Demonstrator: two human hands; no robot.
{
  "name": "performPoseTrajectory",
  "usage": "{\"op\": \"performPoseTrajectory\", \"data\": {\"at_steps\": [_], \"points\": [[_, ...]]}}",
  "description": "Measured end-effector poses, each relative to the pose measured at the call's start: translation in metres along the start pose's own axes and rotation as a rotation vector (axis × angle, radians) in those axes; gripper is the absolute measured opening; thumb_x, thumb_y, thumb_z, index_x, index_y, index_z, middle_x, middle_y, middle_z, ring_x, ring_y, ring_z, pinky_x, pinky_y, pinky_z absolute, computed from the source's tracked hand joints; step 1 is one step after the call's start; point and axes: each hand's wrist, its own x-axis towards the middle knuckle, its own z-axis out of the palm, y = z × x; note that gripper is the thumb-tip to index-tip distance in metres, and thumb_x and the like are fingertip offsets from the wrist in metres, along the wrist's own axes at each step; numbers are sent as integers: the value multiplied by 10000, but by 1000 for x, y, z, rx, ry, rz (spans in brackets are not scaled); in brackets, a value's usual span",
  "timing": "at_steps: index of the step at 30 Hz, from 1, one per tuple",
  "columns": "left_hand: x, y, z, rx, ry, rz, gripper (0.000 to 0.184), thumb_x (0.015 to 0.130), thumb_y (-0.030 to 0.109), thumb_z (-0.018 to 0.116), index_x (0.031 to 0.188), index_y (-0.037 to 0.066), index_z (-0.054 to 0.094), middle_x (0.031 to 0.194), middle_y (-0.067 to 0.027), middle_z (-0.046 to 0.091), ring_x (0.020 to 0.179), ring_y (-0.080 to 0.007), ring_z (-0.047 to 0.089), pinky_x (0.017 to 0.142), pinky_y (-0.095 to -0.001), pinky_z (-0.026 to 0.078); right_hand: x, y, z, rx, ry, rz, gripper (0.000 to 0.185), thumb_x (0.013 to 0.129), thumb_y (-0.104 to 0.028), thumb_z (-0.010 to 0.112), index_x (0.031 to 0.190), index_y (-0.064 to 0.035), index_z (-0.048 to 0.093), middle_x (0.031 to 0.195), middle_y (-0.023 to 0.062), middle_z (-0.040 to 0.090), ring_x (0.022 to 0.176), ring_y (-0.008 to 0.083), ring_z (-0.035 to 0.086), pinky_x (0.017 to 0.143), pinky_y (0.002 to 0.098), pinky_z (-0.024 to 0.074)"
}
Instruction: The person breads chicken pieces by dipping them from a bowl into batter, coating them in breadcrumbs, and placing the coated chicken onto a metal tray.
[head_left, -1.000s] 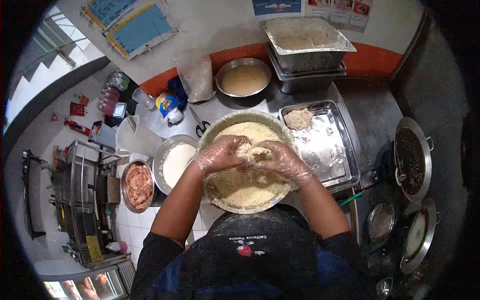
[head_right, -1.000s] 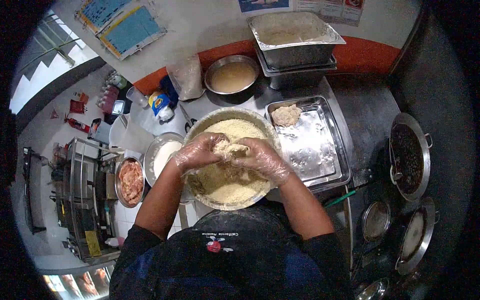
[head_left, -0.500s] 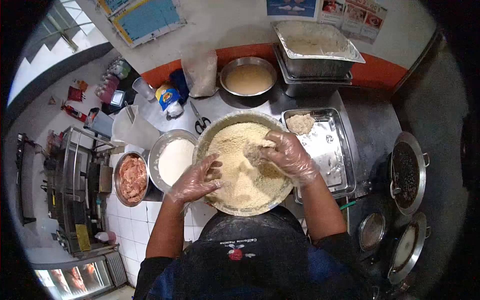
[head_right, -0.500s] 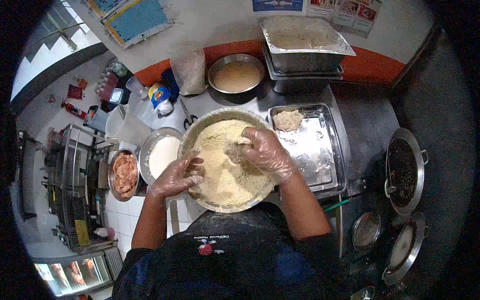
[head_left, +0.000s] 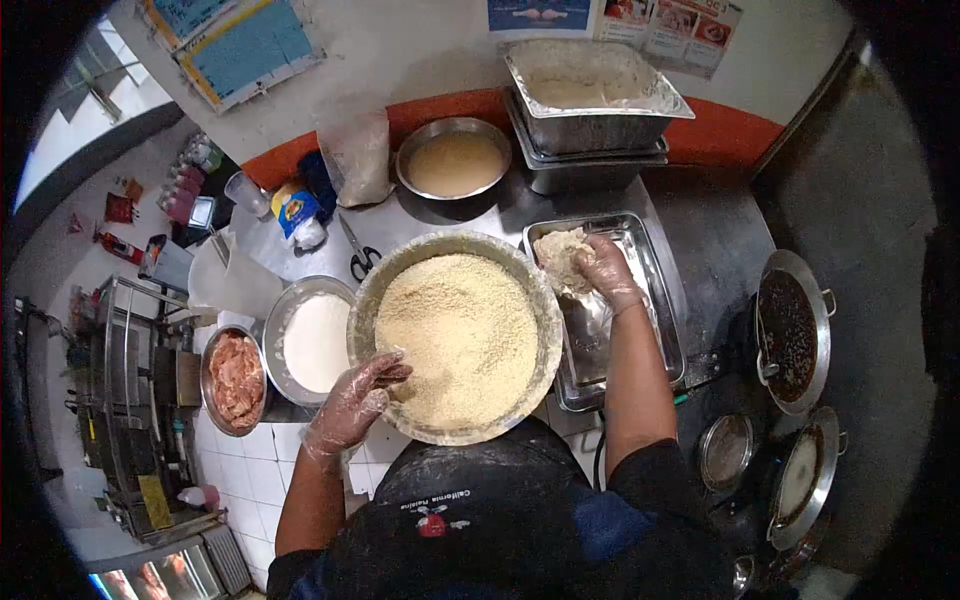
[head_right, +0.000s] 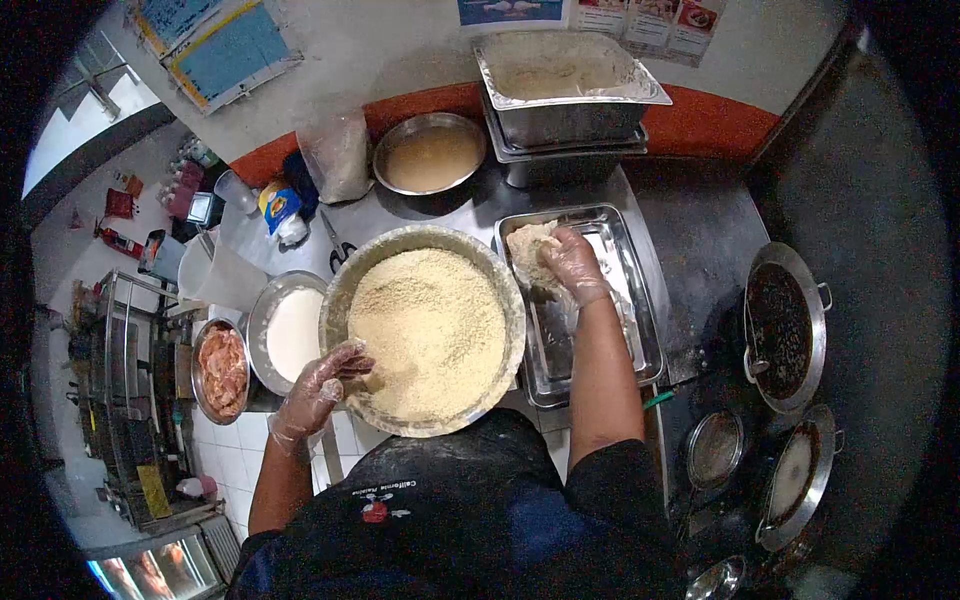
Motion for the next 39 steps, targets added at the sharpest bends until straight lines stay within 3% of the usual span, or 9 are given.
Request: {"op": "performPoseTrajectory", "data": {"at_steps": [4, 11, 18, 20, 22, 23, 28, 31, 39], "points": [[-4, -4, -1, 8, 13, -10, 751, 970, 500, 631, 1476, -18, 431, 1323, -199, 618, 1249, -297, 596, 1061, -427, 468, -9, 8, 9, -551, 156, 193, 407, 799, -272, 776, 1102, -13, 693, 1016, 248, 717, 975, 406, 692, 869, 441, 550], [-10, 11, -6, 107, 1, -2, 724, 991, 485, 600, 1464, -37, 434, 1318, -206, 621, 1228, -302, 614, 1047, -424, 482, -39, 7, 2, -583, 274, 151, 403, 807, -207, 726, 1125, 35, 675, 1026, 282, 705, 982, 430, 690, 882, 460, 549], [-36, 5, -42, 20, 61, 132, 865, 975, 669, 463, 1452, -51, 450, 1323, -219, 626, 1223, -308, 612, 1060, -432, 466, -121, -157, 66, -139, 216, -459, 114, 882, -38, 634, 972, 29, 658, 849, 135, 676, 749, 238, 665, 733, 330, 558], [-53, 9, -55, -39, 134, 134, 905, 954, 708, 470, 1447, -50, 457, 1327, -216, 624, 1242, -299, 597, 1066, -416, 460, -139, -170, 110, -204, -13, -420, 214, 897, -153, 679, 1041, 6, 689, 1018, 178, 690, 964, 287, 674, 876, 391, 540], [-76, 8, -74, 34, 228, 82, 961, 942, 763, 403, 1416, -69, 482, 1309, -230, 628, 1250, -288, 593, 1114, -411, 416, -159, -186, 146, -1003, -141, -716, 366, 894, -254, 729, 1158, -3, 691, 1280, 215, 611, 1306, 362, 514, 1073, 488, 413], [-93, 0, -85, 9, 276, 80, 964, 940, 765, 408, 1411, -73, 484, 1302, -243, 626, 1252, -301, 593, 1102, -420, 424, -164, -188, 159, -1055, -262, -584, 449, 898, -296, 724, 1250, -24, 659, 1387, 212, 528, 1418, 416, 353, 1153, 528, 299], [-185, -61, -159, -248, 532, 146, 797, 1001, 641, 454, 1404, -46, 506, 1324, -192, 619, 1237, -275, 597, 1104, -412, 424, -176, -230, 245, -820, -228, -715, 437, 859, -295, 756, 1213, -48, 685, 1311, 227, 593, 1263, 425, 515, 1081, 526, 384], [-238, -87, -201, -342, 695, 173, 774, 1006, 625, 464, 1388, -47, 519, 1308, -180, 626, 1210, -269, 608, 1090, -407, 438, -185, -275, 332, -610, -416, -815, 340, 788, -96, 781, 1113, -53, 691, 1058, 150, 685, 1038, 357, 619, 919, 486, 476], [-285, -140, -281, -526, 758, 224, 658, 1041, 546, 450, 1377, -14, 530, 1272, -158, 635, 1167, -269, 630, 1048, -430, 471, -202, -320, 546, -949, -588, -917, 232, 840, -159, 683, 1067, -113, 690, 1046, 115, 692, 1050, 308, 653, 872, 500, 492]]}}
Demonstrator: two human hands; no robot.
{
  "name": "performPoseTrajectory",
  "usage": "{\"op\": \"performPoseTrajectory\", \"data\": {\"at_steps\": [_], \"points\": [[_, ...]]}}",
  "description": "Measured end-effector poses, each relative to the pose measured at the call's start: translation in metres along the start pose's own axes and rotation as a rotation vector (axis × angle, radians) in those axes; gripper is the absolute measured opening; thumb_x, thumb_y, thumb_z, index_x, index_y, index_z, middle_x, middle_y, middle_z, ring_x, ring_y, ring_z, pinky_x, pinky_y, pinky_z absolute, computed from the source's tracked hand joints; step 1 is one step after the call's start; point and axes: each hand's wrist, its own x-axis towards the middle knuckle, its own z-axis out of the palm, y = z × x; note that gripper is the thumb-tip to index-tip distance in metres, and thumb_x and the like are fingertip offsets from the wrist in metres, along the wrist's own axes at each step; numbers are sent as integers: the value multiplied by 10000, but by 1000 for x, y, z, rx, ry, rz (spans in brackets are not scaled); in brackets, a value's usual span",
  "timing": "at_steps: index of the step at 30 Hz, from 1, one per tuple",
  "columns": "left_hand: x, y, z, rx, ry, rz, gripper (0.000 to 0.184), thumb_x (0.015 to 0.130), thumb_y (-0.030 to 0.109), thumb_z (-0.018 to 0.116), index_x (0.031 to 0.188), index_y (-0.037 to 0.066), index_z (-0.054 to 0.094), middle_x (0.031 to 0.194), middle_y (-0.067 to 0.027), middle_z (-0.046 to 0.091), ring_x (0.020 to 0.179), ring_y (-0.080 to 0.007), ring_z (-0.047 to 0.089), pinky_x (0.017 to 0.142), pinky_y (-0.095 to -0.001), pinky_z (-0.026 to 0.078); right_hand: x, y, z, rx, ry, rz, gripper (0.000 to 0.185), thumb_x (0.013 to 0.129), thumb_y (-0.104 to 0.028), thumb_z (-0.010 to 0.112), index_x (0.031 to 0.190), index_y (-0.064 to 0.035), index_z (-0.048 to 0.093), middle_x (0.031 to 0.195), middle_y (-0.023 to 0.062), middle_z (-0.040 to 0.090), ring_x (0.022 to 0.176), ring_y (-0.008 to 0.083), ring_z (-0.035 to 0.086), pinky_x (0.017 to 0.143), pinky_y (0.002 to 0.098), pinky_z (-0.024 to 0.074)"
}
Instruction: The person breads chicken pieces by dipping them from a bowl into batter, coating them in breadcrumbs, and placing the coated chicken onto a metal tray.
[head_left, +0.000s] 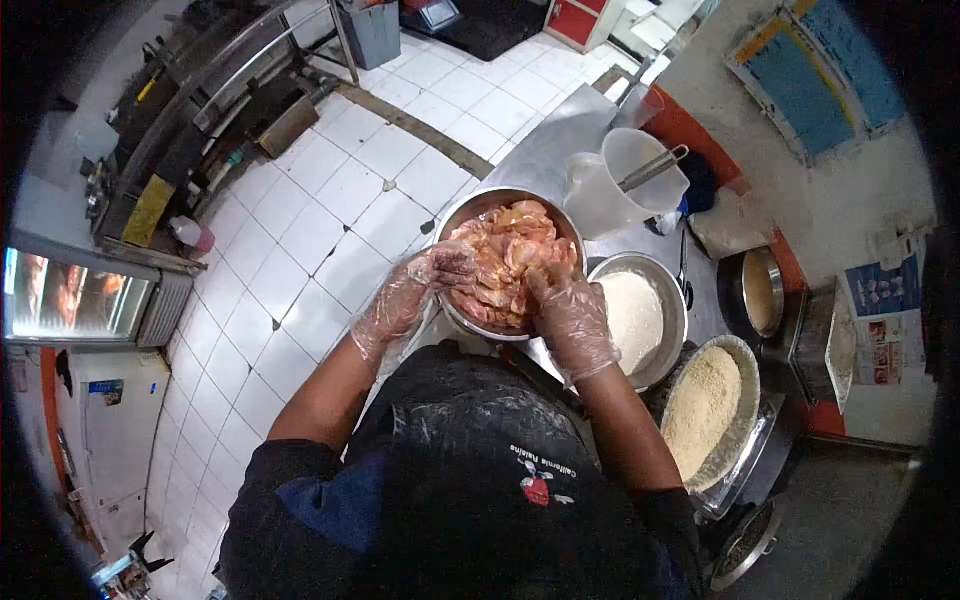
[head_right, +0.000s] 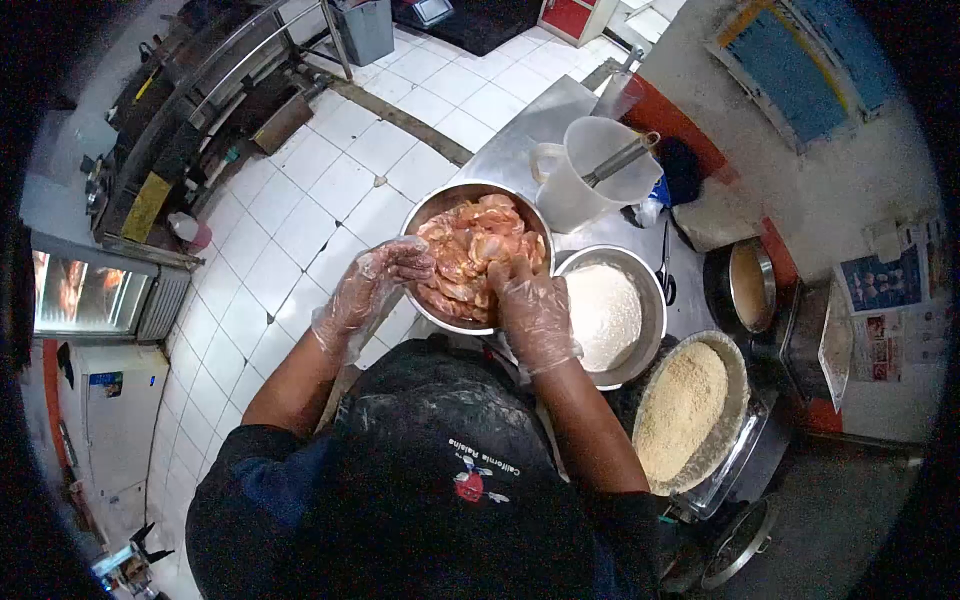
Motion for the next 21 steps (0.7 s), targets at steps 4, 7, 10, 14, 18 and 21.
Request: {"op": "performPoseTrajectory", "data": {"at_steps": [4, 7, 10, 14, 18, 21], "points": [[22, -11, -11, -24, -134, 6, 678, 1029, 567, 470, 1371, -17, 516, 1274, -150, 621, 1156, -269, 640, 1031, -426, 498, 16, -1, 16, -84, -31, 3, 227, 777, -164, 716, 999, -119, 733, 970, 154, 673, 921, 356, 668, 794, 472, 533], [38, -14, -8, -31, -184, -15, 707, 1006, 593, 503, 1345, -27, 538, 1259, -147, 628, 1159, -259, 640, 1030, -410, 504, 23, 1, 3, -16, -97, 27, 157, 763, -146, 742, 908, -86, 733, 897, 179, 664, 826, 383, 669, 724, 464, 542], [51, -2, -5, 334, -255, 116, 473, 1014, 365, 622, 1318, 6, 579, 1203, -68, 648, 1109, -180, 631, 983, -329, 502, 28, 8, -8, 346, -20, 180, 162, 853, -72, 721, 997, -1, 699, 886, 156, 704, 827, 273, 695, 740, 389, 552], [64, 19, 11, 255, -274, -91, 568, 927, 268, 738, 1382, -7, 538, 1250, -129, 652, 1148, -192, 633, 985, -348, 509, 41, 23, -13, 725, 92, 388, 238, 866, -147, 776, 993, 30, 678, 858, 117, 702, 770, 192, 654, 728, 364, 534], [80, 30, 26, 553, -199, 59, 593, 848, 257, 817, 1338, 11, 591, 1257, -147, 661, 1154, -235, 639, 977, -354, 521, 60, 4, -37, 1125, 38, 684, 214, 879, -96, 770, 1036, 19, 680, 890, 46, 706, 795, 125, 642, 704, 292, 534], [93, 22, 29, 313, -219, -44, 479, 872, 224, 797, 1273, 16, 637, 1279, -137, 640, 1136, -212, 624, 946, -351, 518, 59, 6, -28, 1452, -27, 678, 215, 872, -64, 770, 1053, -1, 673, 921, 26, 698, 806, 100, 631, 708, 260, 533]]}}
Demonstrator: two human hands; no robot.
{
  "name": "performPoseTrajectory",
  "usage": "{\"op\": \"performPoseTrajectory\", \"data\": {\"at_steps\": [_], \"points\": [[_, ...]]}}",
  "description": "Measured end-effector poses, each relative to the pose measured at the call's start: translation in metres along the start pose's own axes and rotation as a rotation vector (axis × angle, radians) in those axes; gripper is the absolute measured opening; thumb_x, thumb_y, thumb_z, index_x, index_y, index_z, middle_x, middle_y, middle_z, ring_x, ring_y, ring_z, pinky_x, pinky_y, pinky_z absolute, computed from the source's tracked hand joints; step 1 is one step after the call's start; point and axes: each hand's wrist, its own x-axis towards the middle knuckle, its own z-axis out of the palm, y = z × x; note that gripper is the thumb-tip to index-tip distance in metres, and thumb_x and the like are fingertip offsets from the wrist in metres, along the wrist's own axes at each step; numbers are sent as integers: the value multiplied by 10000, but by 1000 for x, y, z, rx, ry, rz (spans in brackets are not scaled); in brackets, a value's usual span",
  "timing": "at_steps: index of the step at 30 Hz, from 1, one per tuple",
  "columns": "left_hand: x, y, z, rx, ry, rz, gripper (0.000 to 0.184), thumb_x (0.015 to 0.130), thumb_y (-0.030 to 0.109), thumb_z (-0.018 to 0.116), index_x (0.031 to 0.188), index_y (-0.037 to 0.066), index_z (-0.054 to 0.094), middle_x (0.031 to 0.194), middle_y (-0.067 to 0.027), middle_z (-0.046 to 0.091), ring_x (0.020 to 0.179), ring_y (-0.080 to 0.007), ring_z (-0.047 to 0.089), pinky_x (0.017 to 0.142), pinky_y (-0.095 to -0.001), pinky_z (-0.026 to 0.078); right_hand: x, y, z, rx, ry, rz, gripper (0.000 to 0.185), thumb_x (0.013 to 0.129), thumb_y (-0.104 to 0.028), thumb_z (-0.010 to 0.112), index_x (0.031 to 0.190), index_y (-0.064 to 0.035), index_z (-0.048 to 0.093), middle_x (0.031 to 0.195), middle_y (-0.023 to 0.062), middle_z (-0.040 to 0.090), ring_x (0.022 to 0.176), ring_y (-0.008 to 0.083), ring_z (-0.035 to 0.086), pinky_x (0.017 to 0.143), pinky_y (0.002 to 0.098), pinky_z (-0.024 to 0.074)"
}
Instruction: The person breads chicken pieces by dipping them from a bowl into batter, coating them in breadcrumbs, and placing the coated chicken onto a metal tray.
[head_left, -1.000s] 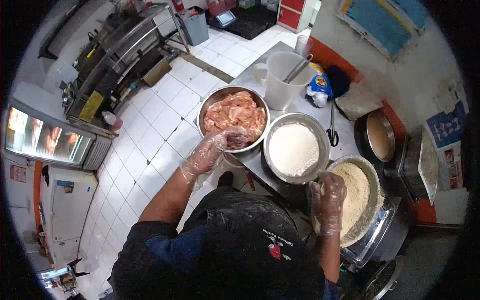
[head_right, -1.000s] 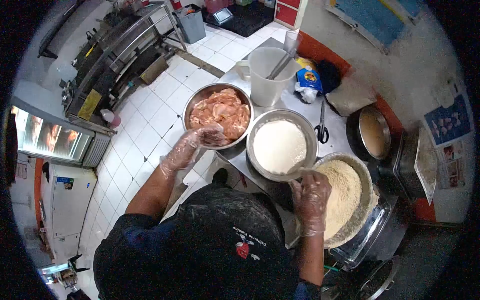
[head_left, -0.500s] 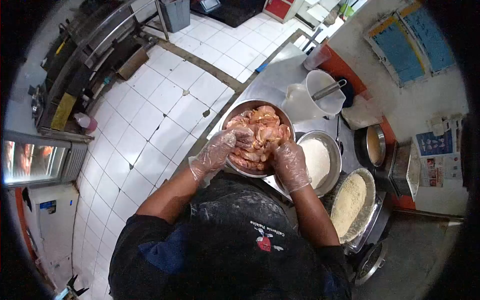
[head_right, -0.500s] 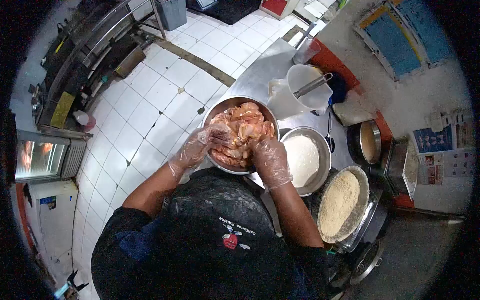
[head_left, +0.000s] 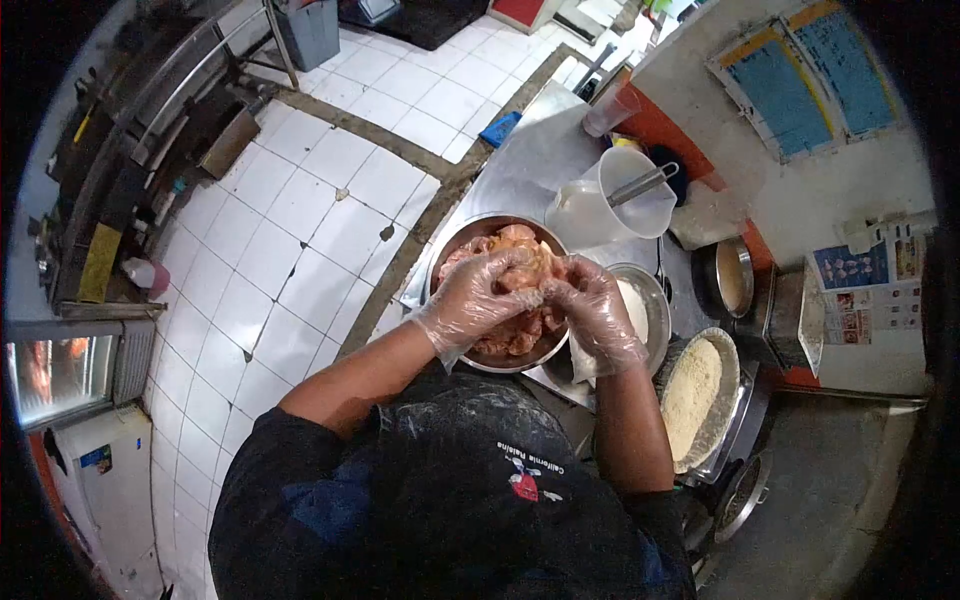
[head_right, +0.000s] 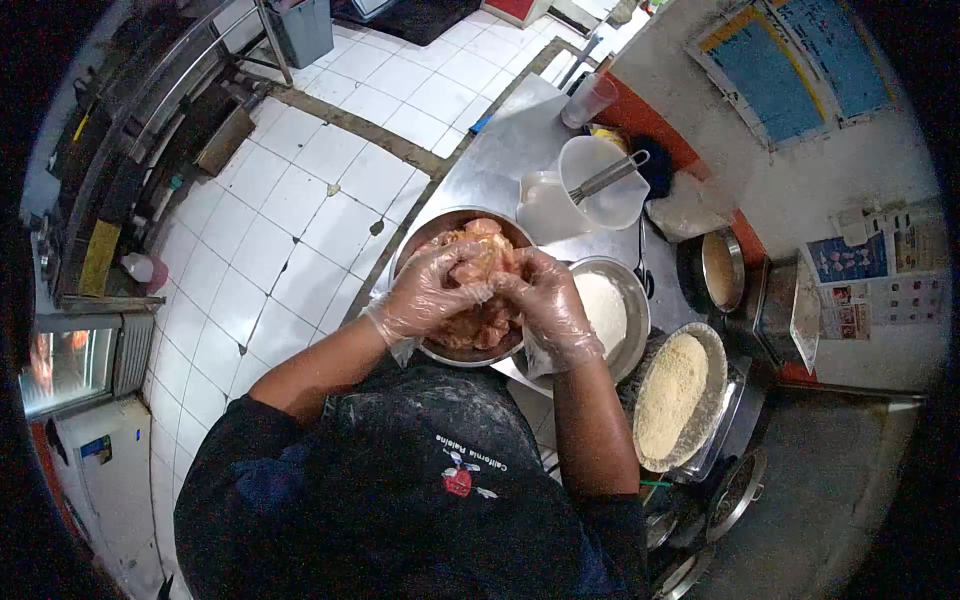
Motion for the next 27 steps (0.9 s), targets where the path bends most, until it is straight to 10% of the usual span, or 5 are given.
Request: {"op": "performPoseTrajectory", "data": {"at_steps": [6, 12, 20, 27], "points": [[4, -23, -7, -270, 90, -33, 285, 935, 203, 746, 1136, 14, 676, 1173, -75, 628, 1055, -150, 613, 910, -300, 520, 4, 33, -12, 79, -22, -64, 359, 836, -27, 786, 1168, -20, 646, 1125, 62, 678, 976, 137, 642, 828, 287, 543], [8, -4, -21, 218, -144, 77, 397, 826, 297, 824, 1127, 75, 691, 1147, -125, 708, 1051, -289, 656, 999, -431, 490, 12, 34, 1, 151, -321, 93, 497, 818, -34, 799, 1279, -20, 613, 1216, 87, 656, 1103, 205, 639, 987, 347, 519], [12, 10, -34, 349, -307, 64, 429, 813, 338, 826, 1120, 84, 666, 1176, -126, 687, 1152, -332, 609, 1060, -441, 438, 6, 30, 9, 222, -378, 100, 443, 850, -57, 779, 1262, -7, 623, 1201, 87, 675, 1087, 187, 646, 978, 337, 518], [8, 9, -43, 469, -289, 44, 471, 793, 231, 843, 1191, 60, 659, 1150, -156, 704, 1113, -270, 646, 986, -402, 493, -3, 9, -1, -341, -230, 71, 280, 889, -63, 738, 1158, 3, 690, 1033, 80, 717, 963, 166, 660, 882, 329, 537]]}}
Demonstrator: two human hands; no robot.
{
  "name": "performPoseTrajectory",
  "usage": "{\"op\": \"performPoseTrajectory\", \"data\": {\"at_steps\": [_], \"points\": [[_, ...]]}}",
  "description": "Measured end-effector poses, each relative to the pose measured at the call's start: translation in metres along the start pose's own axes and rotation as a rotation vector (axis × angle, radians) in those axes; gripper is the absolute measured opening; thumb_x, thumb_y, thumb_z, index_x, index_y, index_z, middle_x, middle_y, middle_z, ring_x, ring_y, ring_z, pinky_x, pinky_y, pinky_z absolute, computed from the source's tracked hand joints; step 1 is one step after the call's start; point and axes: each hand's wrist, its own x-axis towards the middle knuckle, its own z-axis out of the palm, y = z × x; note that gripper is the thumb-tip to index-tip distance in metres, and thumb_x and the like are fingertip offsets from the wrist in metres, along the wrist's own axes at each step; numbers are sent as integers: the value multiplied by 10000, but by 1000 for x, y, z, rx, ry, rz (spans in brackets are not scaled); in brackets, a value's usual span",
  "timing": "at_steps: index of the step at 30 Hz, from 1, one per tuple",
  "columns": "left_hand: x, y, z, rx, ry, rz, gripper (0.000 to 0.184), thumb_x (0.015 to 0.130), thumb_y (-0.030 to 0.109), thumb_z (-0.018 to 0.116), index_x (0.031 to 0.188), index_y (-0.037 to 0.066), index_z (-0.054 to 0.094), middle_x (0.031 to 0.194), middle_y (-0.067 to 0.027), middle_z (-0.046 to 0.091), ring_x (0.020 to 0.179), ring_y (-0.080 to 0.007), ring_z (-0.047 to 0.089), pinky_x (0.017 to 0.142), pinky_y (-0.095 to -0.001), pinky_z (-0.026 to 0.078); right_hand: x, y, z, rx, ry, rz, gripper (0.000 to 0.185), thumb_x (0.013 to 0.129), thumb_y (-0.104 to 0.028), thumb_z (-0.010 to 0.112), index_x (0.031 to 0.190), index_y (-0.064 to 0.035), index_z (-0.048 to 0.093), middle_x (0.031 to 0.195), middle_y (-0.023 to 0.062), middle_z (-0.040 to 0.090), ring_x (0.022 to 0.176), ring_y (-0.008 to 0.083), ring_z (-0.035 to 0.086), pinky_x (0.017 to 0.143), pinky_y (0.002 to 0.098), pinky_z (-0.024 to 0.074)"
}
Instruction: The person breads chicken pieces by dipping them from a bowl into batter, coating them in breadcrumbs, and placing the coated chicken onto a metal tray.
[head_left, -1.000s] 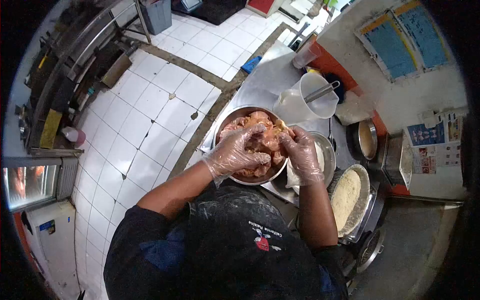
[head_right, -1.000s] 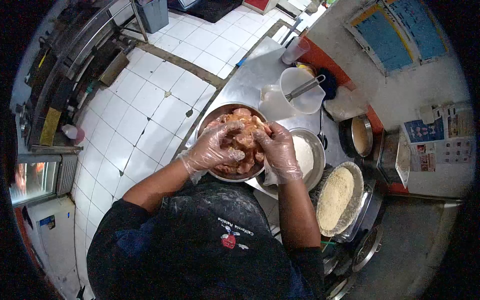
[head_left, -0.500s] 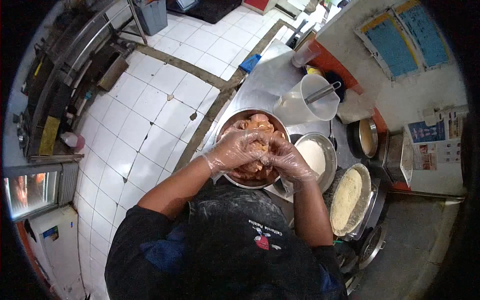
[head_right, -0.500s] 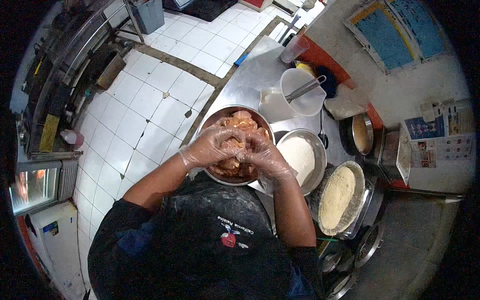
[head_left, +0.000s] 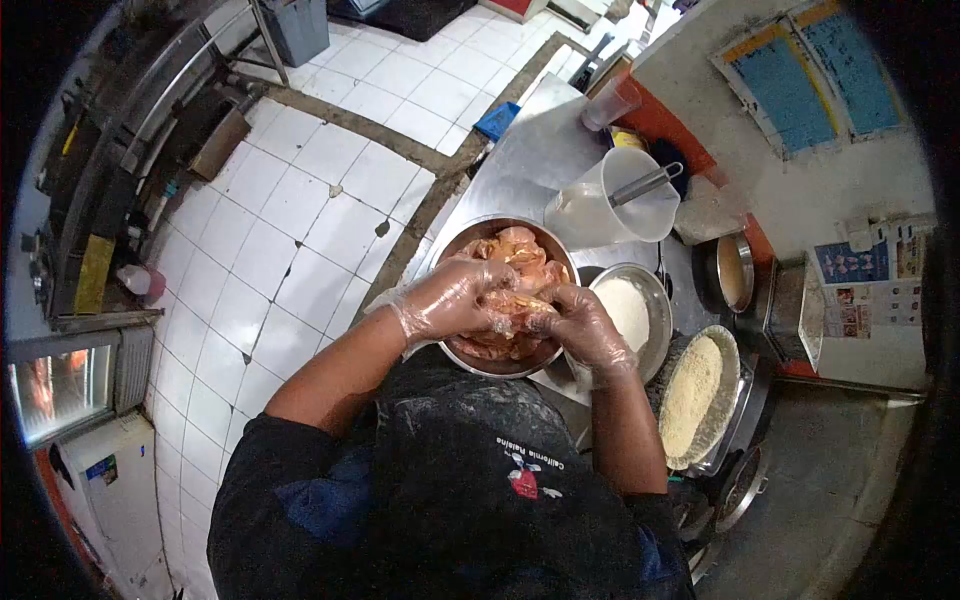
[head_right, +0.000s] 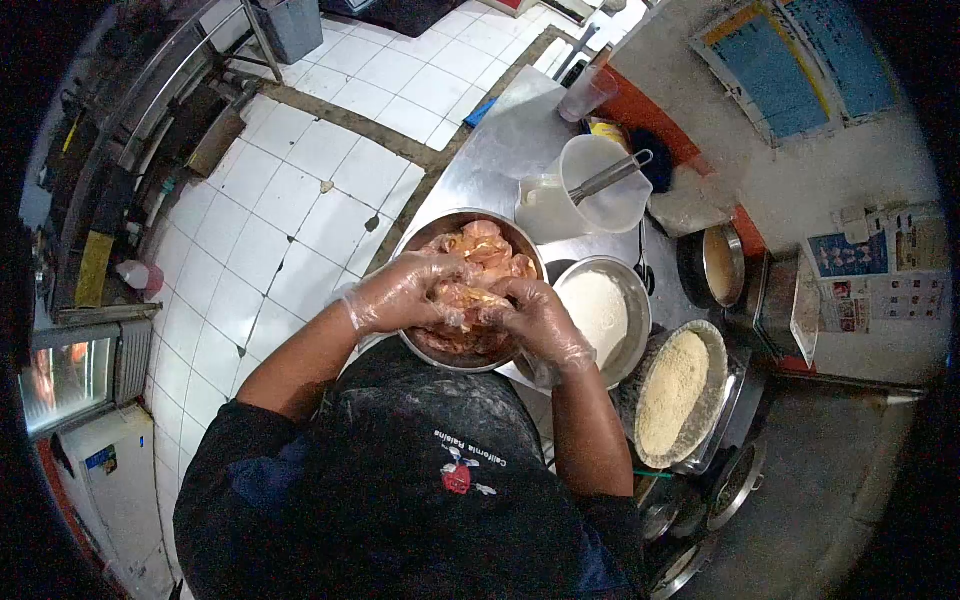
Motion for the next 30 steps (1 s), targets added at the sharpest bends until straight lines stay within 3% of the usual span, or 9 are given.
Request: {"op": "performPoseTrajectory", "data": {"at_steps": [5, 8, 11, 15, 19, 23, 25, 29, 30], "points": [[0, -7, 12, -114, 98, -93, 429, 796, 130, 838, 1185, 38, 681, 1136, -135, 716, 1077, -228, 656, 926, -370, 535, -12, -14, -8, -435, 135, -192, 238, 883, -87, 725, 1100, 9, 706, 922, 97, 701, 869, 165, 651, 775, 335, 525], [2, -15, 25, -332, 173, -99, 382, 814, 157, 837, 1145, 35, 693, 1159, -125, 711, 1154, -229, 618, 1042, -375, 469, -24, -11, -18, -256, 190, -210, 193, 869, -87, 742, 1021, 21, 692, 920, 99, 670, 856, 179, 634, 764, 328, 509], [1, 15, 24, -482, 208, -28, 376, 870, 133, 789, 1204, 30, 652, 1142, -80, 697, 1088, -166, 636, 953, -333, 521, -43, -27, -23, 18, 186, -190, 161, 887, -48, 733, 1020, 11, 663, 969, 60, 661, 866, 140, 613, 802, 296, 512], [3, 21, 40, -581, 340, 31, 414, 807, 156, 853, 1155, 81, 641, 1178, -95, 624, 1127, -230, 593, 1034, -383, 475, -45, -24, -14, 285, 180, -166, 236, 866, -21, 750, 1080, 11, 656, 1010, 53, 673, 907, 133, 642, 848, 295, 546], [3, 18, 47, -659, 257, -5, 411, 851, 84, 806, 1209, 71, 604, 1193, -46, 609, 1119, -158, 584, 995, -322, 496, -30, 2, 2, 497, 203, -37, 333, 835, -11, 772, 1136, 42, 641, 1005, 69, 698, 915, 144, 674, 851, 283, 573], [2, 2, 46, -576, 198, 59, 392, 888, 79, 769, 1236, 57, 590, 1190, -33, 612, 1127, -145, 583, 997, -310, 495, -30, 12, 1, 507, 199, 6, 301, 838, 1, 755, 1117, 46, 650, 991, 74, 703, 874, 152, 678, 833, 298, 576], [-4, 3, 44, -733, 167, -50, 339, 890, 47, 749, 1201, 44, 614, 1098, -8, 648, 992, -105, 599, 889, -284, 517, -34, 6, -2, 354, 262, 61, 229, 859, 43, 692, 1085, 42, 654, 994, 88, 696, 854, 155, 679, 794, 295, 577], [-7, -17, 50, -744, 115, -95, 415, 897, 85, 762, 1272, 49, 586, 1191, -30, 617, 1077, -123, 589, 949, -306, 513, -39, -7, 5, 186, 292, 16, 181, 841, 18, 724, 1019, 39, 691, 923, 59, 709, 839, 133, 660, 763, 280, 548], [-9, -8, 44, -579, 130, -113, 428, 895, 93, 770, 1279, 50, 584, 1187, -34, 618, 1074, -126, 592, 933, -300, 521, -39, -7, 6, 185, 288, 17, 181, 841, 18, 724, 1019, 39, 691, 923, 59, 709, 839, 133, 660, 763, 280, 548]]}}
